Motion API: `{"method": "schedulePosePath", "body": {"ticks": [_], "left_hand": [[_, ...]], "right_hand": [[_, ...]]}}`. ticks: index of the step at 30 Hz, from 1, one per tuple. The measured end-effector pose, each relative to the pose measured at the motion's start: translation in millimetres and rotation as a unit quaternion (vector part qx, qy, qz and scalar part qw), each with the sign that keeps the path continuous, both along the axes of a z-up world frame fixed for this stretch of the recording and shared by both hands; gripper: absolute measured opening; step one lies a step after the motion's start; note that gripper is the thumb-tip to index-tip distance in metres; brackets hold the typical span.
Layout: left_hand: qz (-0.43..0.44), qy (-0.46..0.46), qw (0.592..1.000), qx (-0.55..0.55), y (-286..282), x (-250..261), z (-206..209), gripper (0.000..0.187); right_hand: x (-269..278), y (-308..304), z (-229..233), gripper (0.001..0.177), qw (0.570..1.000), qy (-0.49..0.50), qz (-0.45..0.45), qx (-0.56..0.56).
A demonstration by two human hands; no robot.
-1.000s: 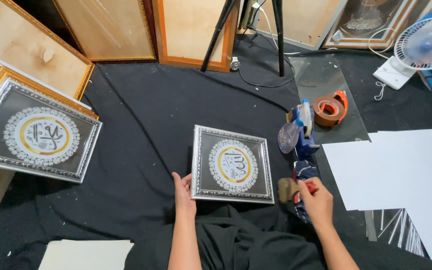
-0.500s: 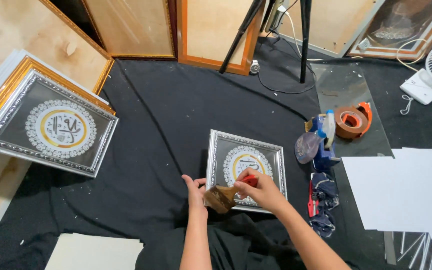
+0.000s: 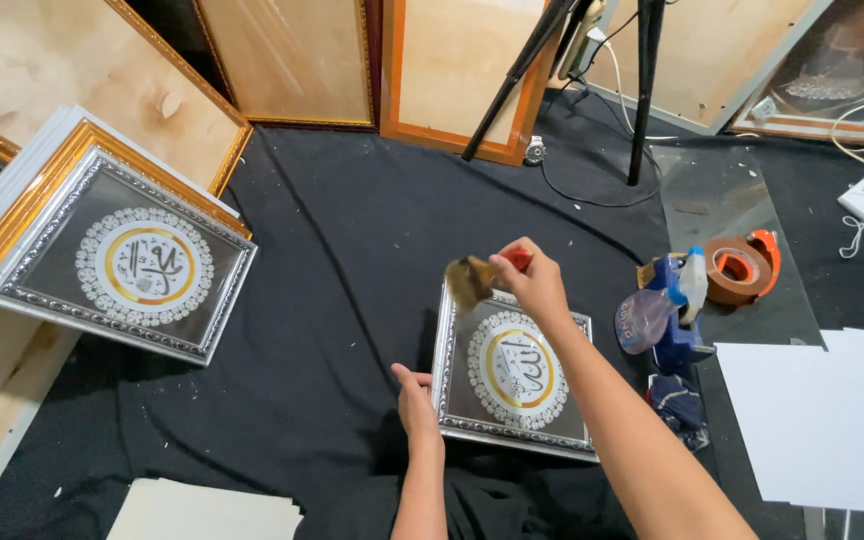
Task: Cleaning a framed piece of art using a brush and a cloth
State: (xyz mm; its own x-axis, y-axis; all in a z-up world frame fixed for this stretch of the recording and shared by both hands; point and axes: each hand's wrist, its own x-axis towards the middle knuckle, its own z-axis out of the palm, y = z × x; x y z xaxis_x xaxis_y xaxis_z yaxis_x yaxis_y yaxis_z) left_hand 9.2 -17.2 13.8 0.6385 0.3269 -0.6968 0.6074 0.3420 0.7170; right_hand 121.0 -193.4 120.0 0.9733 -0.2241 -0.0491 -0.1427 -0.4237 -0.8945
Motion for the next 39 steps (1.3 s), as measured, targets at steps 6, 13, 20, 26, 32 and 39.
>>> {"method": "schedulePosePath", "body": {"ticks": [6,13,20,26,32,39], "left_hand": [[-0.001,0.011,1.0,-0.023,0,1,18,0.075],[-0.005,0.0,1.0,-0.006,0,-1,12,0.078],[0.005,0.022,1.0,-0.02,-1,-3,21,0.074],[-0.006,0.023,1.0,0.018,-2,-2,14,0.075],[-0.013,0.027,0.999,0.02,0,1,16,0.074],[-0.016,0.037,0.999,0.015,0,-1,18,0.074]], "right_hand": [[-10,-13,-46,0.007,0.969,-0.165,0.15,-0.106],[-113,-42,-38,0.012,0.972,-0.093,0.191,-0.095],[-141,-101,-37,0.016,0.951,0.177,0.243,0.078],[-70,-116,-43,0.015,0.978,0.112,0.174,0.027],[-47,-120,-59,0.011,0.993,0.017,-0.008,-0.119],[-139,-124,-69,0.019,0.986,0.025,0.145,-0.074]]}}
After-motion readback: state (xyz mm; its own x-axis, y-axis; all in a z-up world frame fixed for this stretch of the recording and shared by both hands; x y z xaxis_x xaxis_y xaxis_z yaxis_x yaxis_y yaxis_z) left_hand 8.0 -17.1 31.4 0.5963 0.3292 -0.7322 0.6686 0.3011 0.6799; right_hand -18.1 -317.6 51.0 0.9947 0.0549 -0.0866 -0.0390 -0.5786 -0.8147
